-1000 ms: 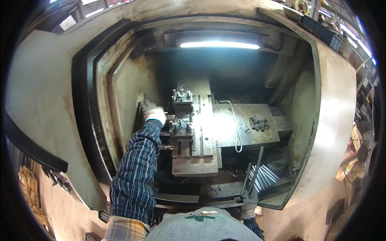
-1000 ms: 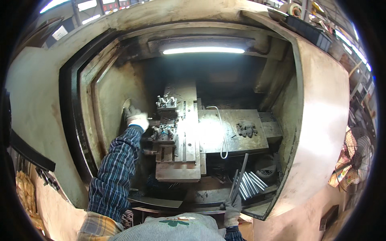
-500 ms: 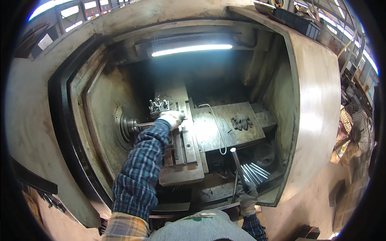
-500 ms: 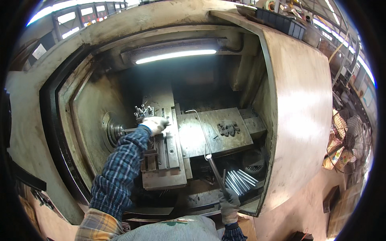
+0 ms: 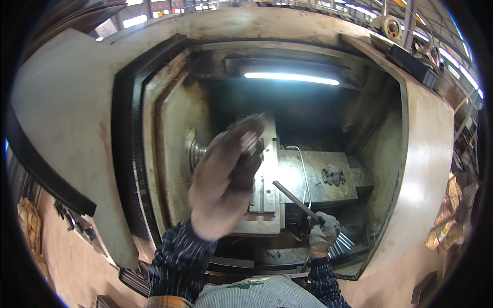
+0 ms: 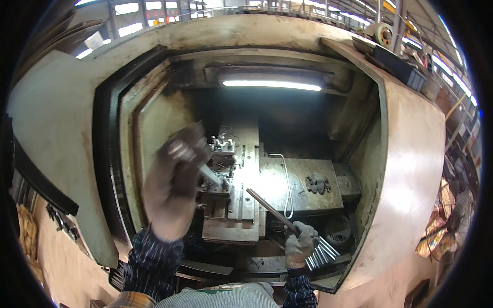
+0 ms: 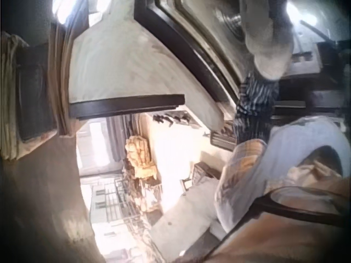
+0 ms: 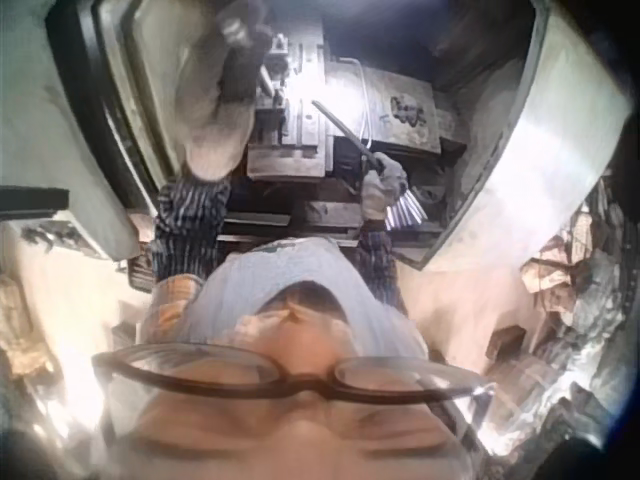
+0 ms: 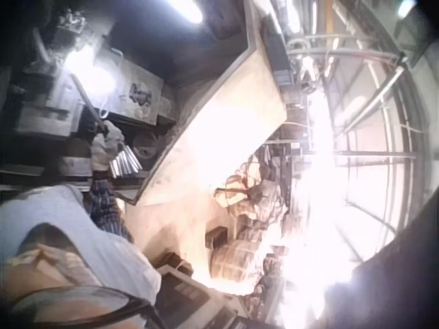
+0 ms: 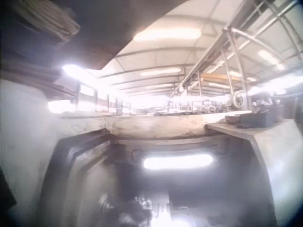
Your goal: The person operates a CNC lathe in a workshop, repeatedly loading metal rods into the chuck, closing the door, and starting the machine. They remove finished rods and place them into a nearby bin. The cycle repeats throughout the clip.
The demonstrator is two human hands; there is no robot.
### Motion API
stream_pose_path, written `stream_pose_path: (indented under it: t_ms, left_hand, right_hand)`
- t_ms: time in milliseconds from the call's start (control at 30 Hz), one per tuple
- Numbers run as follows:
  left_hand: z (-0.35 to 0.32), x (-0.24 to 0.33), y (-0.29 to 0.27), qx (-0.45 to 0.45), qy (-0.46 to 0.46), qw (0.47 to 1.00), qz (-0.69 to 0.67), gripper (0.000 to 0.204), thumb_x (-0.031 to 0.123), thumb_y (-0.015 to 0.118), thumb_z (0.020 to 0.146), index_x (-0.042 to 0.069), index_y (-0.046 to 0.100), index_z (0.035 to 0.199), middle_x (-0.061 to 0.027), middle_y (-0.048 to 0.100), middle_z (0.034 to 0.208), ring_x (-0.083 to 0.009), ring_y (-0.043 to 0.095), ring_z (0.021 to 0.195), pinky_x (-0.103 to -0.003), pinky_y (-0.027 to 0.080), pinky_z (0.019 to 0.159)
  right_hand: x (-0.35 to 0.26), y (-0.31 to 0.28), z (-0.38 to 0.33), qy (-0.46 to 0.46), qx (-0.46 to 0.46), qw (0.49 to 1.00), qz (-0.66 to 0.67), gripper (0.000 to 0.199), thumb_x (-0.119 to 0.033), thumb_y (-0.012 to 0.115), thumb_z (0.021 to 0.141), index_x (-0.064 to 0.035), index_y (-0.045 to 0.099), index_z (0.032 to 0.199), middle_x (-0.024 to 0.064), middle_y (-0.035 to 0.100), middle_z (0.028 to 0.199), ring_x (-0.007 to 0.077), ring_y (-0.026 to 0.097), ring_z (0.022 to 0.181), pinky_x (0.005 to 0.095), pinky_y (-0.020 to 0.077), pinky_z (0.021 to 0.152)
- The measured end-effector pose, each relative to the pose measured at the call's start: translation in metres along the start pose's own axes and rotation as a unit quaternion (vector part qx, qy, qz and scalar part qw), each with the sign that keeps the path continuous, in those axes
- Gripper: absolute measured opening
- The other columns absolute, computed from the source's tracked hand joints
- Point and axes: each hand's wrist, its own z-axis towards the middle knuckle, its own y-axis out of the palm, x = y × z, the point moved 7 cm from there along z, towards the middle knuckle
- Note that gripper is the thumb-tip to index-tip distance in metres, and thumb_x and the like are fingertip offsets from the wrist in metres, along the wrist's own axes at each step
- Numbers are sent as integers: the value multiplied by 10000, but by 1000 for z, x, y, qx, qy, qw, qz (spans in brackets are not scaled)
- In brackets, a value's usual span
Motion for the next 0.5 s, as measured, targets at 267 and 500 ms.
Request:
stream_pose_path:
  t_ms: [267, 500]
  left_hand:
    - [-108, 30, -165, 176, -310, 919, -169, 497, 376, 641, 1008, -20, 591, 1305, -61, 637, 825, -183, 615, 688, -418, 571, 752]
    - [-179, 61, -287, 322, -355, 874, 82, 453, 352, 550, 1066, -10, 567, 1337, 3, 547, 779, -95, 500, 577, -258, 451, 520]
  right_hand:
    - [-30, 137, 53, 16, -157, 973, 169, 186, -197, 753, 809, -154, 721, 987, 84, 698, 894, 267, 654, 782, 404, 491, 787]
    - [-122, 225, 98, -184, -239, 944, -130, 273, -408, 793, 775, -209, 754, 957, 49, 726, 995, 279, 657, 1014, 445, 449, 900]
